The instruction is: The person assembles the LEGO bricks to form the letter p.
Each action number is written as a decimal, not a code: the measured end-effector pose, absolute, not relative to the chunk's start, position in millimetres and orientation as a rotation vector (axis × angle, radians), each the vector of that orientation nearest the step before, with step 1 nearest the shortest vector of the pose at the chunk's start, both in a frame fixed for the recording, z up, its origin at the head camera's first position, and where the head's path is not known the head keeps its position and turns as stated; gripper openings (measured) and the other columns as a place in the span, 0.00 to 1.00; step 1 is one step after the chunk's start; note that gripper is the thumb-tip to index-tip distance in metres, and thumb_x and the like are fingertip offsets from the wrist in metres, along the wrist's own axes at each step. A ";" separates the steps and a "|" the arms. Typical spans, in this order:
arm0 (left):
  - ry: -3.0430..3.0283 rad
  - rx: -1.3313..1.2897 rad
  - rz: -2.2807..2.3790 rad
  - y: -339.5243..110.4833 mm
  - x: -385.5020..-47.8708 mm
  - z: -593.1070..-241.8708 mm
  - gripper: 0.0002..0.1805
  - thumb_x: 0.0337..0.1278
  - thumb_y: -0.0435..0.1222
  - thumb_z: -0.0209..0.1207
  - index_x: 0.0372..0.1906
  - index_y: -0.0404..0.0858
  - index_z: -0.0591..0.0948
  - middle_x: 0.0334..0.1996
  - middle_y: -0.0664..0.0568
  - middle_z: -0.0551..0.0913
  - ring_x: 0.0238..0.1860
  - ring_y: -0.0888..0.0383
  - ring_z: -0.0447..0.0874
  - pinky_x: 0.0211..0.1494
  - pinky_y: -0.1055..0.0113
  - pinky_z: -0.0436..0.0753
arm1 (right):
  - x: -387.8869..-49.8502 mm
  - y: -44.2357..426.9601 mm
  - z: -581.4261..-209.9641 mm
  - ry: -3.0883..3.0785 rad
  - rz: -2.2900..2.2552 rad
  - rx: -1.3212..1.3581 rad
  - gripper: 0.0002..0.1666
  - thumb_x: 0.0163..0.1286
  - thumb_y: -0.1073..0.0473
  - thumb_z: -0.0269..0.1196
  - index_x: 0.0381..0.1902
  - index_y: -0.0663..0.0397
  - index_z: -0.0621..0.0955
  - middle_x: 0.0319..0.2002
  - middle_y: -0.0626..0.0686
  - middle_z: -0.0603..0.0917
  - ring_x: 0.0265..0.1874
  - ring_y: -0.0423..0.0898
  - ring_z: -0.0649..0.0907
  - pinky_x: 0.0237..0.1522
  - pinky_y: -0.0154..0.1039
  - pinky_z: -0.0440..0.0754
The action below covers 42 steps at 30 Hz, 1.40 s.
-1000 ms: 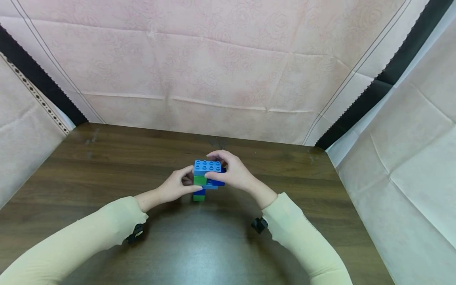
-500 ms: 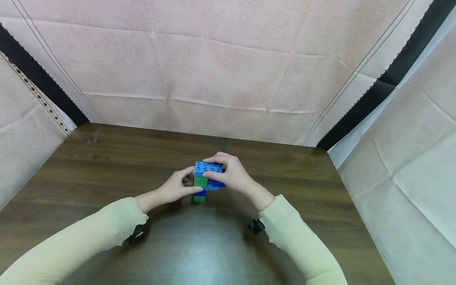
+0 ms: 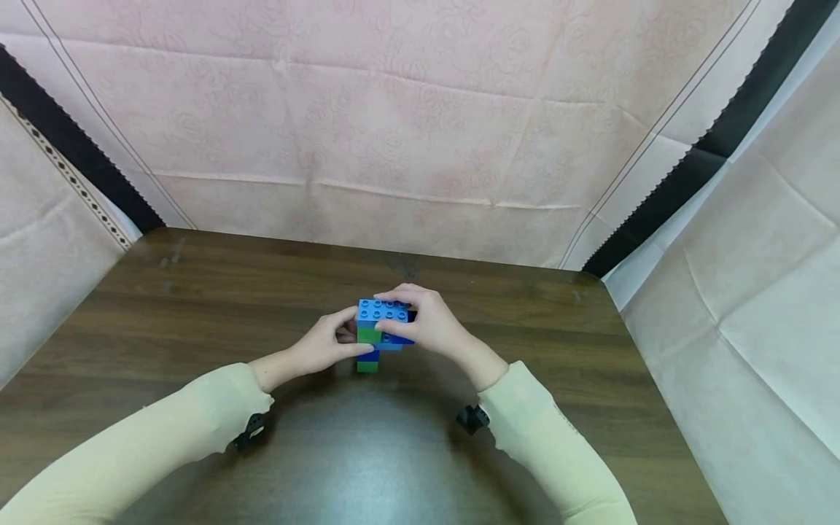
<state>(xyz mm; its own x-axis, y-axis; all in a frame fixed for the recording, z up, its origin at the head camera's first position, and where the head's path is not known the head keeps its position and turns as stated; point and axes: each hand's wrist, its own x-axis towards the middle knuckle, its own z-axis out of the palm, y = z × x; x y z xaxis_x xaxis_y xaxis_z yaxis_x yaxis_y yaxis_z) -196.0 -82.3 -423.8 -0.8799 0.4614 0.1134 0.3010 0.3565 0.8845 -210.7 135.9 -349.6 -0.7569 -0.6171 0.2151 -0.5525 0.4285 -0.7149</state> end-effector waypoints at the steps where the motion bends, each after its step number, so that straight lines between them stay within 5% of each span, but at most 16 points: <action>1: 2.460 0.691 1.547 -82.2 -196.1 -423.7 0.15 0.56 0.41 0.62 0.43 0.41 0.71 0.42 0.48 0.80 0.42 0.56 0.79 0.51 0.59 0.82 | -211.3 138.2 -349.9 2.579 -1.250 -1.048 0.25 0.60 0.56 0.67 0.56 0.51 0.78 0.49 0.53 0.80 0.40 0.46 0.77 0.41 0.38 0.80; 26: 2.477 0.683 1.534 -84.5 -196.1 -425.0 0.16 0.56 0.42 0.62 0.44 0.41 0.71 0.42 0.48 0.80 0.42 0.56 0.79 0.51 0.59 0.82 | -212.5 152.3 -350.5 2.597 -1.242 -1.018 0.22 0.59 0.58 0.67 0.53 0.54 0.79 0.48 0.54 0.82 0.47 0.48 0.78 0.53 0.54 0.77; 34: 2.468 0.720 1.548 -81.8 -196.9 -425.7 0.16 0.56 0.41 0.62 0.43 0.41 0.70 0.43 0.47 0.80 0.42 0.56 0.80 0.51 0.59 0.82 | -213.5 139.1 -349.6 2.552 -1.224 -1.039 0.27 0.60 0.53 0.67 0.57 0.50 0.76 0.52 0.53 0.78 0.46 0.47 0.75 0.45 0.41 0.79; 42: 2.456 0.743 1.574 -80.9 -197.2 -426.8 0.14 0.56 0.40 0.62 0.41 0.40 0.70 0.41 0.47 0.80 0.42 0.56 0.80 0.50 0.60 0.82 | -213.8 128.9 -348.9 2.528 -1.277 -1.086 0.20 0.61 0.56 0.66 0.51 0.53 0.80 0.46 0.53 0.81 0.39 0.46 0.78 0.40 0.38 0.81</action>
